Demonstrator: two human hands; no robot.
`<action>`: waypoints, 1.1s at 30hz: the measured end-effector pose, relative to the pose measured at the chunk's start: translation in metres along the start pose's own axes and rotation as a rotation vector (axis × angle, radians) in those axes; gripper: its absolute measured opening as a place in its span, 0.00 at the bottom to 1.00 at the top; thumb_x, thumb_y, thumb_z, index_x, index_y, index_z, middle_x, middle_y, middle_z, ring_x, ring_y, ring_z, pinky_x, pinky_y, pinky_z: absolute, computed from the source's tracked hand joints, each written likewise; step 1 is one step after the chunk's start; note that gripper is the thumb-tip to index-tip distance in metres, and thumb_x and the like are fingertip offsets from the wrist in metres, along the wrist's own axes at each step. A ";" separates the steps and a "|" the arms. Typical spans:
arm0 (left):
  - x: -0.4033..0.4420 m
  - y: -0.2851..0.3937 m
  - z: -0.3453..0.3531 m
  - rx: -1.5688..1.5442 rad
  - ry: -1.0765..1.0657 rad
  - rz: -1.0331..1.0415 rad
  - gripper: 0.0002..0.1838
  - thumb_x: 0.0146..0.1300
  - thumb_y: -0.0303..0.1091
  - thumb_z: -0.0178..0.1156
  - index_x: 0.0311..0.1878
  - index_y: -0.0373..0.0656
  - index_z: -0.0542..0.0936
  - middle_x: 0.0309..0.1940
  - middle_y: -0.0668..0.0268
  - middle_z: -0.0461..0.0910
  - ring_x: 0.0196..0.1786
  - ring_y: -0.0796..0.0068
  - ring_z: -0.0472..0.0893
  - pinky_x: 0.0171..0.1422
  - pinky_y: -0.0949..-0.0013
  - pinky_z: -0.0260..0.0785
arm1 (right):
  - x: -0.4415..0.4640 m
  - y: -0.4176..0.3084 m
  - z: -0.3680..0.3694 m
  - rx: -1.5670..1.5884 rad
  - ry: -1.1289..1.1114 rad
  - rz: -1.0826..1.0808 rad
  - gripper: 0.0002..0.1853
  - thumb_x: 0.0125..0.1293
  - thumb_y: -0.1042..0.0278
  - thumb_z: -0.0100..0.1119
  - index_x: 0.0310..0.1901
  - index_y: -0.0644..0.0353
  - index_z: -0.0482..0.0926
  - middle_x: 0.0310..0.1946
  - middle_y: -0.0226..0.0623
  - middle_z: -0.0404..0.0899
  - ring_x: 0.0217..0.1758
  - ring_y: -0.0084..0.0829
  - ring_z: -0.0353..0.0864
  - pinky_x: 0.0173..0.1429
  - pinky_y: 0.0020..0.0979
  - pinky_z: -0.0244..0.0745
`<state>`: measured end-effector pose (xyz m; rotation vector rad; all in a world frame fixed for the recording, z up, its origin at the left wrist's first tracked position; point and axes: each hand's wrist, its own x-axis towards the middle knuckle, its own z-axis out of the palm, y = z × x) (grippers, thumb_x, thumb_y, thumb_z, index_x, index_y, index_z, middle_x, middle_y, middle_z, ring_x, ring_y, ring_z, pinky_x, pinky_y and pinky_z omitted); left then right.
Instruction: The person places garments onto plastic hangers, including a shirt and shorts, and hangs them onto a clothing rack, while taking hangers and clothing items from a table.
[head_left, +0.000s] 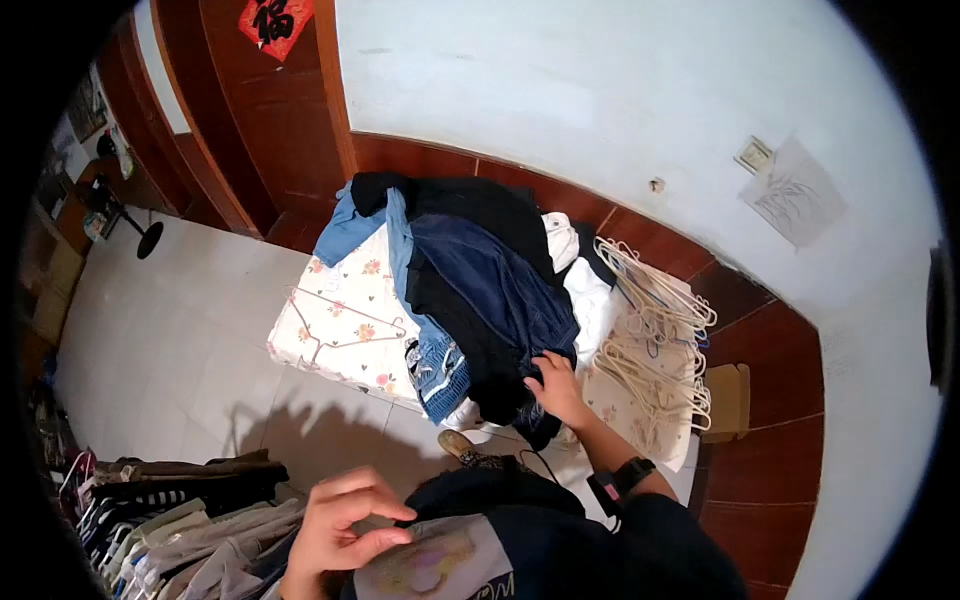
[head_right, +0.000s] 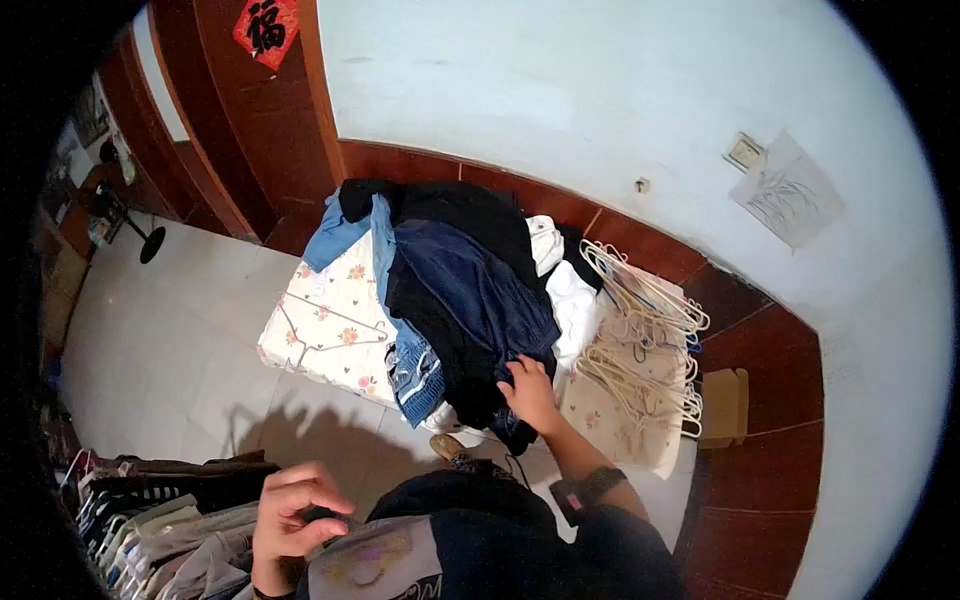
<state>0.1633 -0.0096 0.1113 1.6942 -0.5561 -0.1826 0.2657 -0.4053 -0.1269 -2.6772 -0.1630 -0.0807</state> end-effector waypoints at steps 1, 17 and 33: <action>-0.002 -0.007 0.003 -0.041 -0.024 -0.007 0.12 0.51 0.32 0.75 0.37 0.39 0.85 0.28 0.63 0.80 0.31 0.69 0.79 0.34 0.69 0.68 | -0.010 0.007 -0.002 -0.023 -0.019 0.031 0.26 0.58 0.60 0.67 0.56 0.61 0.76 0.62 0.57 0.70 0.63 0.55 0.69 0.67 0.49 0.65; 0.025 -0.033 0.121 0.177 0.155 -0.249 0.07 0.55 0.26 0.70 0.37 0.38 0.83 0.29 0.62 0.80 0.32 0.68 0.79 0.38 0.69 0.70 | -0.023 0.249 -0.066 -0.324 -0.165 0.427 0.31 0.56 0.58 0.70 0.58 0.66 0.72 0.59 0.56 0.69 0.61 0.55 0.70 0.62 0.48 0.72; 0.343 -0.173 0.286 0.018 -0.445 -0.454 0.10 0.66 0.32 0.64 0.45 0.36 0.81 0.37 0.69 0.80 0.41 0.81 0.76 0.48 0.73 0.70 | 0.056 0.379 -0.090 -0.325 -0.022 0.314 0.15 0.58 0.74 0.55 0.43 0.46 0.85 0.52 0.38 0.77 0.49 0.46 0.80 0.51 0.48 0.76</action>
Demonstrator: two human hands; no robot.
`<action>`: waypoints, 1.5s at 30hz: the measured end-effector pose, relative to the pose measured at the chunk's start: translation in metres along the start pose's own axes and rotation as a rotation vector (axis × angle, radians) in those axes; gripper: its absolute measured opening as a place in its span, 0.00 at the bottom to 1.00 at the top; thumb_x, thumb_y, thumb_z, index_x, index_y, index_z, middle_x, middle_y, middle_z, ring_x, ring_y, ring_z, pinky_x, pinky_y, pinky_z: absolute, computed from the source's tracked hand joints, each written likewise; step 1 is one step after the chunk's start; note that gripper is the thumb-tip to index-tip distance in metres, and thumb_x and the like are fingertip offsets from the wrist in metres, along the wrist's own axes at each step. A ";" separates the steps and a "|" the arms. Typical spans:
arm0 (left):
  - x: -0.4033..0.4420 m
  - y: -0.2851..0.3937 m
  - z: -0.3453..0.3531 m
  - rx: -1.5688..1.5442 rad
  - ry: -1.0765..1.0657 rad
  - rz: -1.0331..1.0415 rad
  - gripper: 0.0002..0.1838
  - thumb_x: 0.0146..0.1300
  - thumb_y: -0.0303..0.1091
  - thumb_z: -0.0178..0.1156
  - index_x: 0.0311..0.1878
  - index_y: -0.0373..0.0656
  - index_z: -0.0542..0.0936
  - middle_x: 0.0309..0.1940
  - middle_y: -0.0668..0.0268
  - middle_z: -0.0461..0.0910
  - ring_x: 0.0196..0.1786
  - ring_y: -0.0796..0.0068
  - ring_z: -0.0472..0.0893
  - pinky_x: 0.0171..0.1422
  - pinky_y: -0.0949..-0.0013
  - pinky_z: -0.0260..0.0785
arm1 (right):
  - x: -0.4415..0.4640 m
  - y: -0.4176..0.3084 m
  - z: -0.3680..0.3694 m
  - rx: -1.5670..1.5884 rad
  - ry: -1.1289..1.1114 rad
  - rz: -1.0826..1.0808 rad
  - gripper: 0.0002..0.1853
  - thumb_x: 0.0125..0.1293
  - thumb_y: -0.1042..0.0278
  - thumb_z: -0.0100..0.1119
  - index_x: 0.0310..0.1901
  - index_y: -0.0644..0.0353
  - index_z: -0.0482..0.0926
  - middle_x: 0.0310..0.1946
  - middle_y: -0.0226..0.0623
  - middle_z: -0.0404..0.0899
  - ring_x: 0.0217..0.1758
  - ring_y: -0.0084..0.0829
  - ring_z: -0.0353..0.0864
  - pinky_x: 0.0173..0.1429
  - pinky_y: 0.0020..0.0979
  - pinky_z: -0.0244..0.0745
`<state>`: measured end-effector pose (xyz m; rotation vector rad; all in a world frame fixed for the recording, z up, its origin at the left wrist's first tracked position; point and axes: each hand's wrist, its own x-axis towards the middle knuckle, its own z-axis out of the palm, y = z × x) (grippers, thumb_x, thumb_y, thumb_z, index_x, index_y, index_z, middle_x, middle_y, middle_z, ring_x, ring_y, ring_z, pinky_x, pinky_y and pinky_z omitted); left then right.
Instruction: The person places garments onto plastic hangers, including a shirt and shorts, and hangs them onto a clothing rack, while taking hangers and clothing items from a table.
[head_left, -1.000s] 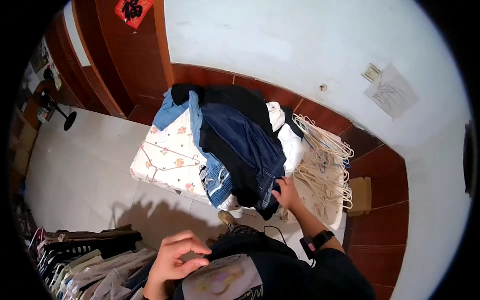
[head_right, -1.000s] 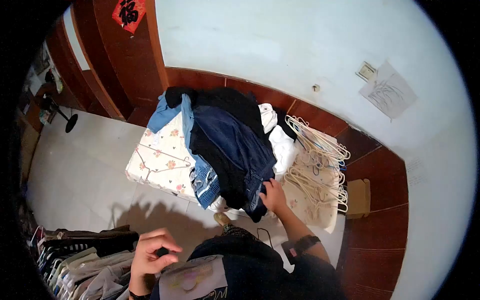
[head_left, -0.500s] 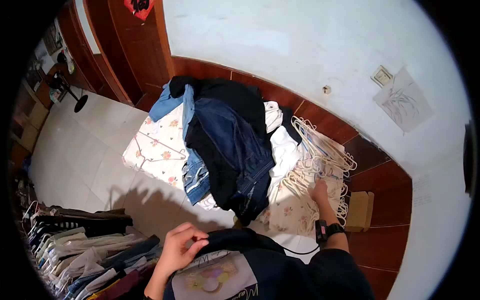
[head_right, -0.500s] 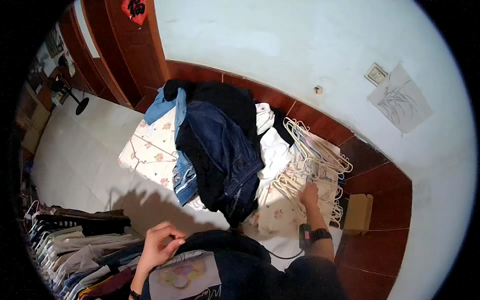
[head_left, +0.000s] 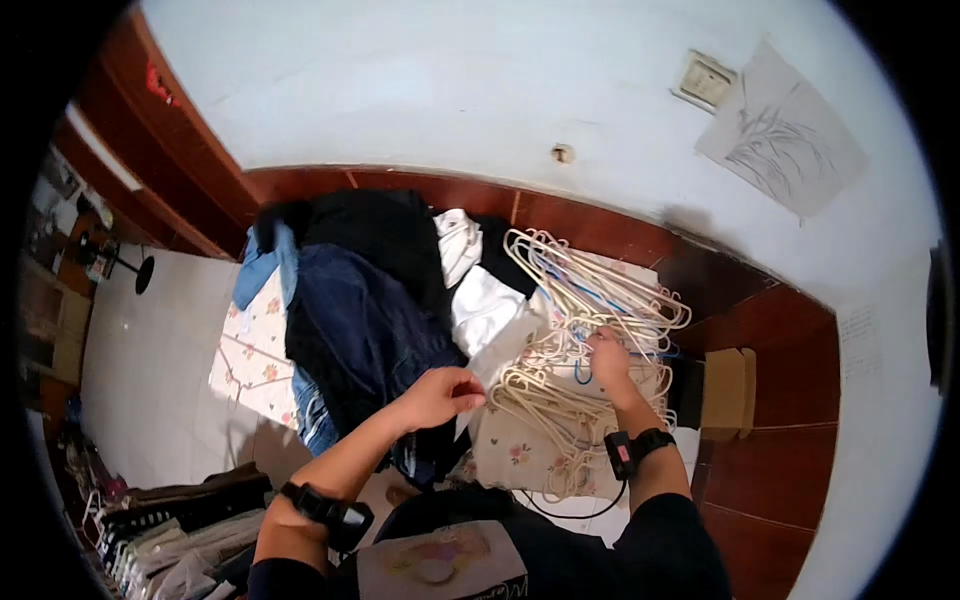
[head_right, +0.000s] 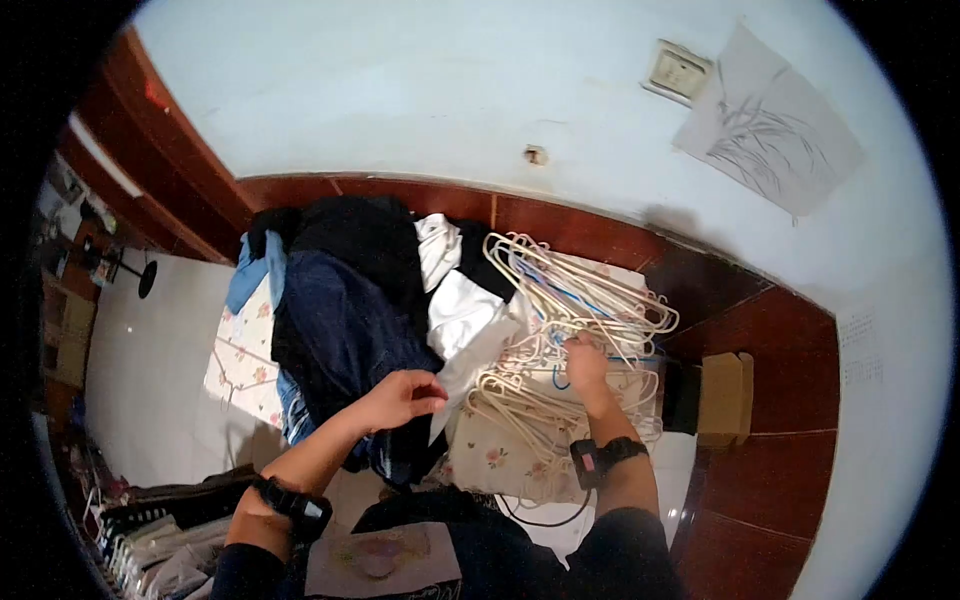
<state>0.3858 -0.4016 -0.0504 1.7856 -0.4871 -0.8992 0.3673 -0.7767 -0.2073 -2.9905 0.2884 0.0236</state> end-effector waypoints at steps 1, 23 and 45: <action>0.025 0.000 0.004 -0.090 -0.026 -0.042 0.12 0.66 0.32 0.65 0.47 0.35 0.81 0.38 0.68 0.81 0.43 0.80 0.77 0.52 0.73 0.70 | -0.001 0.003 -0.011 0.095 0.077 -0.064 0.15 0.58 0.74 0.54 0.43 0.47 0.86 0.48 0.38 0.79 0.46 0.45 0.81 0.47 0.47 0.77; 0.327 -0.075 0.100 -1.067 0.209 -0.408 0.24 0.62 0.44 0.68 0.55 0.42 0.74 0.44 0.60 0.78 0.45 0.65 0.77 0.52 0.63 0.72 | 0.056 0.093 -0.021 0.051 -0.133 -0.297 0.28 0.49 0.80 0.63 0.55 0.54 0.73 0.49 0.39 0.75 0.58 0.42 0.75 0.65 0.43 0.66; 0.311 -0.036 0.092 -1.227 -0.070 -0.523 0.19 0.67 0.44 0.60 0.52 0.40 0.77 0.43 0.57 0.82 0.44 0.58 0.80 0.52 0.50 0.74 | 0.074 0.080 -0.064 -0.194 -0.218 -0.338 0.15 0.39 0.68 0.72 0.33 0.56 0.81 0.34 0.39 0.83 0.42 0.43 0.83 0.44 0.43 0.77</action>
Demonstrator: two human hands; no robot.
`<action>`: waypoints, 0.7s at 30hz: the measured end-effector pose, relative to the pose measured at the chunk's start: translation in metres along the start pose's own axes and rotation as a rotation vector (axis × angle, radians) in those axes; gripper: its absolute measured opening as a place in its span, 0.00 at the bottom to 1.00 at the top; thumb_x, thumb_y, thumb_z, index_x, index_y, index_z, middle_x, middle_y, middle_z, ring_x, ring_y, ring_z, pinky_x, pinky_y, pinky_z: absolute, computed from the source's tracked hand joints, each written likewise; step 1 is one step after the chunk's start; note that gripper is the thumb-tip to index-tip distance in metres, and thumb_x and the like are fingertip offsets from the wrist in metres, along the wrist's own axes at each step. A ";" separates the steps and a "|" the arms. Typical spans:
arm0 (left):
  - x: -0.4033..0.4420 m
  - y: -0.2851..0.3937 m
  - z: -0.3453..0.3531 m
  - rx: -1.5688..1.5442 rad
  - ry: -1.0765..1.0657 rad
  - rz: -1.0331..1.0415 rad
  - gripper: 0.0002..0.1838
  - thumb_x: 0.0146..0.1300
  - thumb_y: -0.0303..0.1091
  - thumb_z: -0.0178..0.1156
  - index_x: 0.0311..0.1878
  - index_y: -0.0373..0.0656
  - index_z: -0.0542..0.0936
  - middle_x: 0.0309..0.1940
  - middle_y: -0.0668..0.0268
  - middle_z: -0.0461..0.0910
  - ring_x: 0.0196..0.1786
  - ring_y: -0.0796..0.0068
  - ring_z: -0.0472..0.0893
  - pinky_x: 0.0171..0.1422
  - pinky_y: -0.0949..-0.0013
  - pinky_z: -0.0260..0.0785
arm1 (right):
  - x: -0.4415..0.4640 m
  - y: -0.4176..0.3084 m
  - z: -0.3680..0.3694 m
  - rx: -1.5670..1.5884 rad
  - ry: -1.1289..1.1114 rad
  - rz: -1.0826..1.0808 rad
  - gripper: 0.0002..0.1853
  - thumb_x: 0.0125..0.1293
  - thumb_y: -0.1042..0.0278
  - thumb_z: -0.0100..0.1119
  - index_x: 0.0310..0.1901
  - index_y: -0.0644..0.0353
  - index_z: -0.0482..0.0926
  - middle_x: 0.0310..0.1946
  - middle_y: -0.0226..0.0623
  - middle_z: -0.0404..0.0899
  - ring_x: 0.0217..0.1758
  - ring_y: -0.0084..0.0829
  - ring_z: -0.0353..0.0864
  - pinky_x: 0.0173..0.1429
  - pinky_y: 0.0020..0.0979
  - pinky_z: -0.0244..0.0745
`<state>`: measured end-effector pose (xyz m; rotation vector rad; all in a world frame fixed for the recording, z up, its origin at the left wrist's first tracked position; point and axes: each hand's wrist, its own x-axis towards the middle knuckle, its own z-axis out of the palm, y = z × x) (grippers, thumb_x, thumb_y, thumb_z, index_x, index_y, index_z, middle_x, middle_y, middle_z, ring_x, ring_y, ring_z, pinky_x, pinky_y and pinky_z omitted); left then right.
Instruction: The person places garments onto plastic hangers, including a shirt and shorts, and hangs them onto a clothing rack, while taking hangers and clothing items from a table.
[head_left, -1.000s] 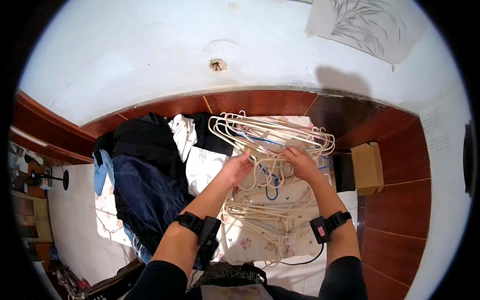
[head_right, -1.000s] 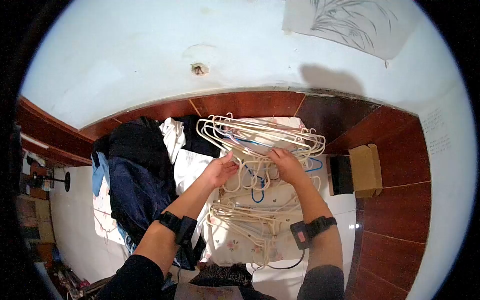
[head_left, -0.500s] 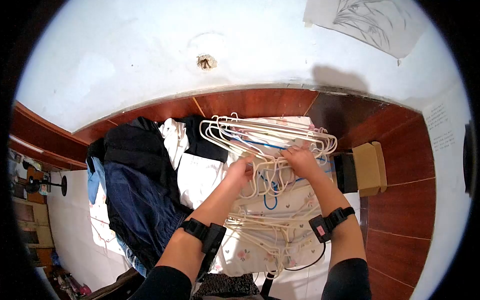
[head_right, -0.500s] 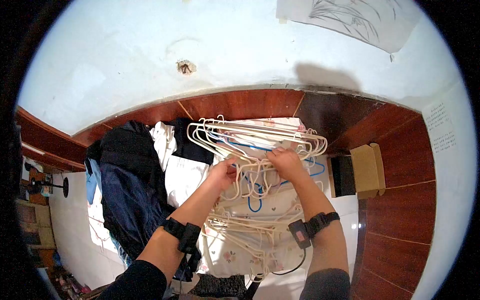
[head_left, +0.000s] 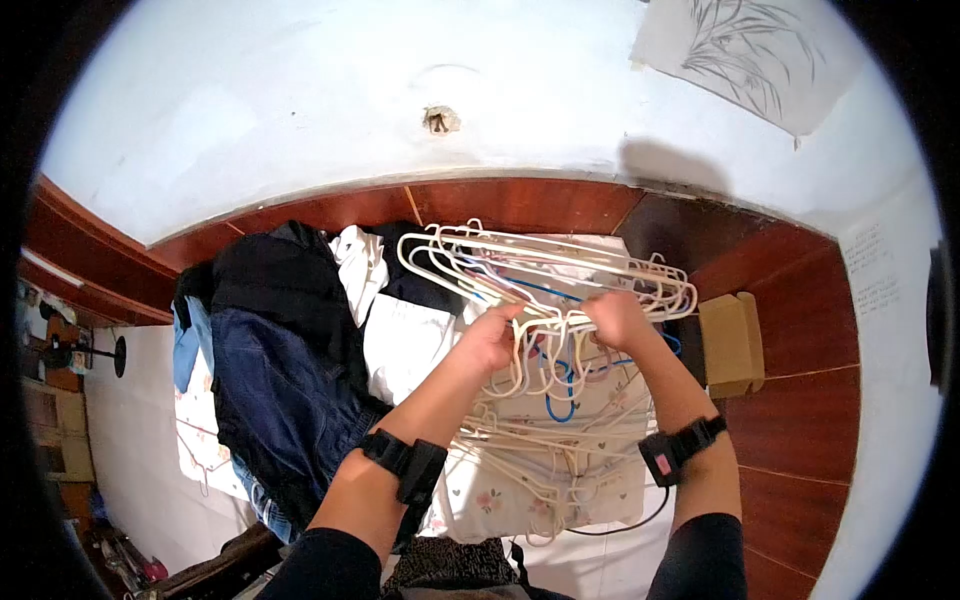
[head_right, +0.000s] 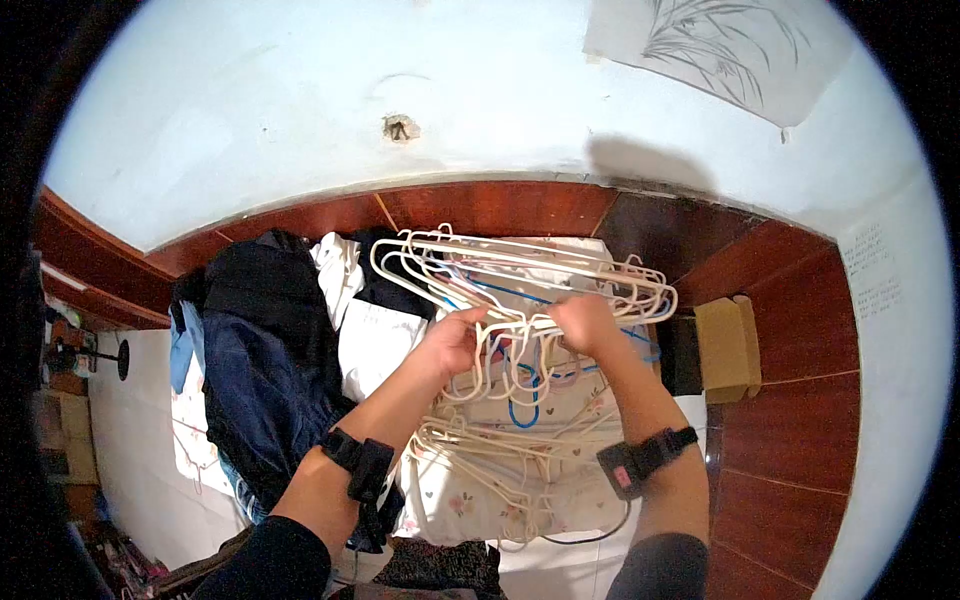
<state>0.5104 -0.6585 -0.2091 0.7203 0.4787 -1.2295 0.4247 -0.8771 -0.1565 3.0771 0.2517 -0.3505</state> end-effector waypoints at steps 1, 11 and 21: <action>-0.008 0.000 0.008 -0.007 -0.007 -0.002 0.17 0.68 0.43 0.59 0.52 0.40 0.77 0.43 0.57 0.82 0.44 0.58 0.81 0.51 0.52 0.75 | -0.007 -0.002 -0.011 -0.005 0.001 -0.007 0.15 0.39 0.68 0.72 0.33 0.56 0.81 0.34 0.39 0.83 0.42 0.43 0.83 0.44 0.43 0.77; -0.130 -0.004 0.042 0.085 -0.091 0.201 0.12 0.70 0.33 0.53 0.50 0.35 0.78 0.39 0.55 0.84 0.38 0.63 0.84 0.44 0.60 0.80 | -0.061 -0.055 -0.112 0.007 0.200 -0.072 0.14 0.41 0.69 0.71 0.32 0.54 0.79 0.31 0.36 0.81 0.37 0.42 0.84 0.39 0.43 0.77; -0.336 0.039 -0.030 -0.023 0.074 0.579 0.12 0.70 0.31 0.57 0.46 0.29 0.79 0.39 0.55 0.83 0.40 0.63 0.84 0.47 0.64 0.79 | -0.002 -0.227 -0.214 -0.124 0.449 -0.400 0.04 0.47 0.73 0.60 0.27 0.56 0.76 0.25 0.38 0.79 0.28 0.40 0.83 0.35 0.39 0.76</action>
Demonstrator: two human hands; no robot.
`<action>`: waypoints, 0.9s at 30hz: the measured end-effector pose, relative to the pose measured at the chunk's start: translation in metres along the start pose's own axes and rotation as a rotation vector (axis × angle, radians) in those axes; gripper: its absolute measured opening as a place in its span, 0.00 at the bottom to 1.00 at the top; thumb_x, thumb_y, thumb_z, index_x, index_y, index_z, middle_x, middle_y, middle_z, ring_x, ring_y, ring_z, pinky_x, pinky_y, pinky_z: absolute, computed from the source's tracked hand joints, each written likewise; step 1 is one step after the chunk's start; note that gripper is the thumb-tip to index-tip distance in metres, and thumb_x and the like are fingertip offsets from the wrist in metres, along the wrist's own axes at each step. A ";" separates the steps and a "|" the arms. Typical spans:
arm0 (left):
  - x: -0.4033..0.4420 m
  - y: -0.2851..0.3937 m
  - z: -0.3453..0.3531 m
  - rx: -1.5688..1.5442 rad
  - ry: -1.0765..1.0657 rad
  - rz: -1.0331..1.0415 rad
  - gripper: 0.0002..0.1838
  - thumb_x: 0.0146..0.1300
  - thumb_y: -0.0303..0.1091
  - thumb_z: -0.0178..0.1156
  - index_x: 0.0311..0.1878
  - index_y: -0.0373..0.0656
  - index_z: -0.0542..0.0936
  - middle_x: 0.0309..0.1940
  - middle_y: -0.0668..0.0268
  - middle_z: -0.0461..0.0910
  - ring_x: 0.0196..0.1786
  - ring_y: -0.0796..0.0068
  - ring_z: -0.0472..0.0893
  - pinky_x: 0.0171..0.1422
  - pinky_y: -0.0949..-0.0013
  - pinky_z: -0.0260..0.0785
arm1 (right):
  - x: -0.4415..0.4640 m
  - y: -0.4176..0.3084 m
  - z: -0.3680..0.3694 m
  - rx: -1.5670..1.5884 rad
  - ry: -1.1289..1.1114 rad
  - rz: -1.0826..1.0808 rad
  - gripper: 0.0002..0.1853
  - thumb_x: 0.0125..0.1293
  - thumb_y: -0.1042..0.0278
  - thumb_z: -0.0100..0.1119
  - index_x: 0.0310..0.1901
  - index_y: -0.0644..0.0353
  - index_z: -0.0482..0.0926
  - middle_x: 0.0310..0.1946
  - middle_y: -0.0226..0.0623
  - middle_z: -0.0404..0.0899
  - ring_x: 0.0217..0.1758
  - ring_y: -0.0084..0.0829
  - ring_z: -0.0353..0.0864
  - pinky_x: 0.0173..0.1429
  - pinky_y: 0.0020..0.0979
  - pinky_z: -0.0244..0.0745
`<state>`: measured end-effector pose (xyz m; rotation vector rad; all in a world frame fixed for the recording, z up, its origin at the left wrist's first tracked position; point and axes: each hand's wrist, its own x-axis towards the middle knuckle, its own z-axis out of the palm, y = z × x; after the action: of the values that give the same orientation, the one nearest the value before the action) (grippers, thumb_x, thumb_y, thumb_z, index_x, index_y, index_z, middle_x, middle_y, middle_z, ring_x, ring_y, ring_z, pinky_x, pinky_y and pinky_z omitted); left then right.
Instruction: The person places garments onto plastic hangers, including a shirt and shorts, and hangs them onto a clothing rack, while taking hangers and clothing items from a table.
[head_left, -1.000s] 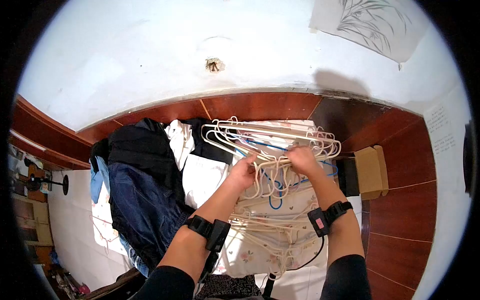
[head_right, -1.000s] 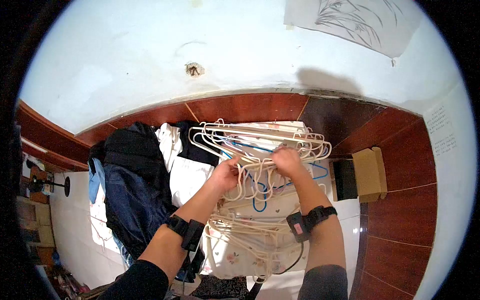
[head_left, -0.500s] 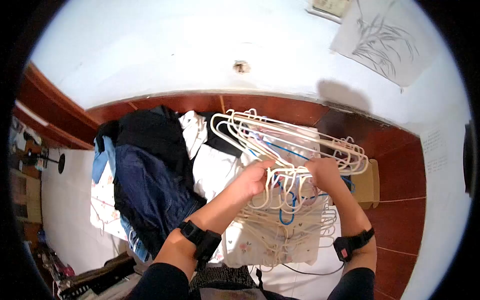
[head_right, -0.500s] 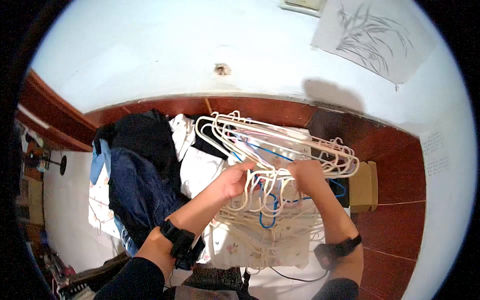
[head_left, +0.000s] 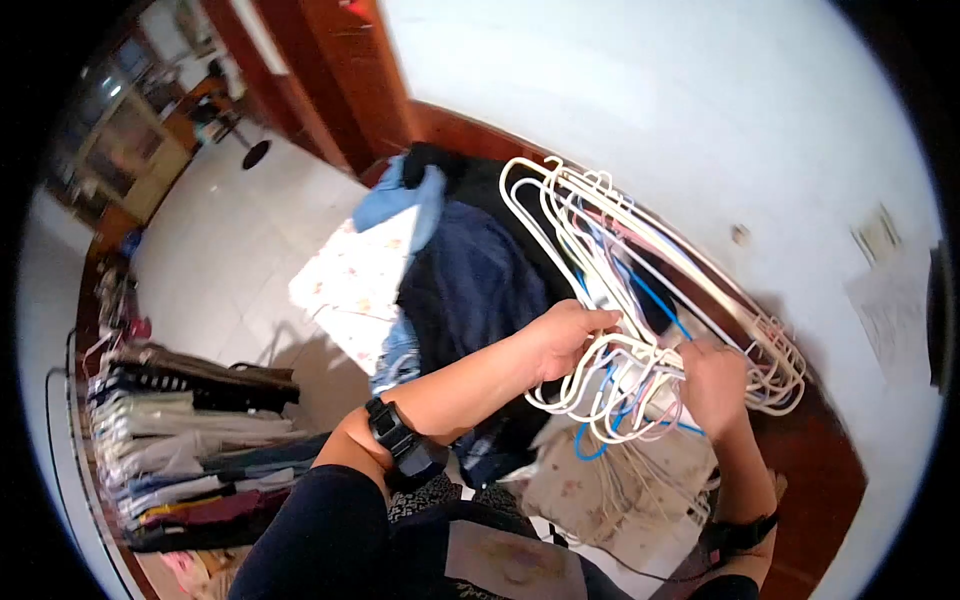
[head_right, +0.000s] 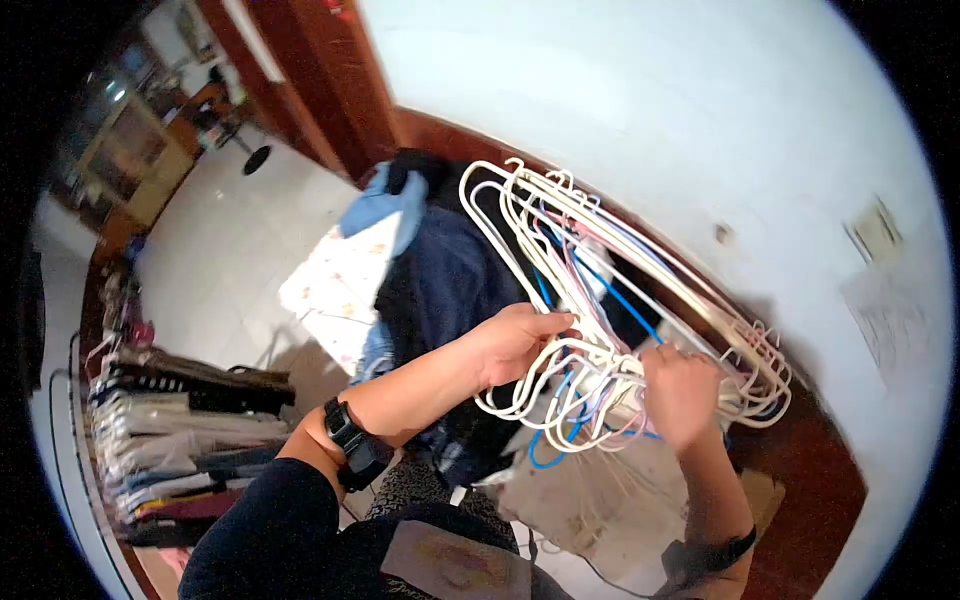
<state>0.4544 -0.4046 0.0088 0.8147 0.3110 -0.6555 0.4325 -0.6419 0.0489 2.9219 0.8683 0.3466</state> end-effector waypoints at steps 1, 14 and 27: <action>-0.022 0.003 0.007 -0.016 -0.001 -0.036 0.12 0.71 0.32 0.56 0.47 0.30 0.79 0.40 0.55 0.83 0.40 0.65 0.84 0.46 0.64 0.79 | -0.003 -0.009 -0.028 0.061 0.005 -0.071 0.03 0.47 0.72 0.60 0.25 0.56 0.75 0.25 0.38 0.79 0.29 0.39 0.83 0.34 0.39 0.75; -0.225 0.178 -0.368 0.145 0.516 0.282 0.10 0.64 0.24 0.59 0.46 0.29 0.78 0.36 0.55 0.84 0.36 0.68 0.84 0.40 0.68 0.79 | 0.266 -0.377 0.055 0.314 -0.012 -0.444 0.05 0.52 0.71 0.61 0.32 0.58 0.80 0.27 0.38 0.83 0.27 0.35 0.86 0.30 0.32 0.80; -0.209 0.214 -0.643 0.177 0.490 0.098 0.15 0.52 0.17 0.53 0.45 0.31 0.79 0.34 0.61 0.82 0.34 0.69 0.83 0.40 0.68 0.78 | 0.344 -0.590 0.211 0.392 -0.228 -0.282 0.07 0.56 0.72 0.58 0.36 0.60 0.81 0.24 0.39 0.85 0.27 0.35 0.87 0.27 0.34 0.80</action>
<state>0.4268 0.2760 -0.1872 1.1521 0.6591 -0.3876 0.4499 0.0385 -0.1679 3.0209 1.4222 -0.1954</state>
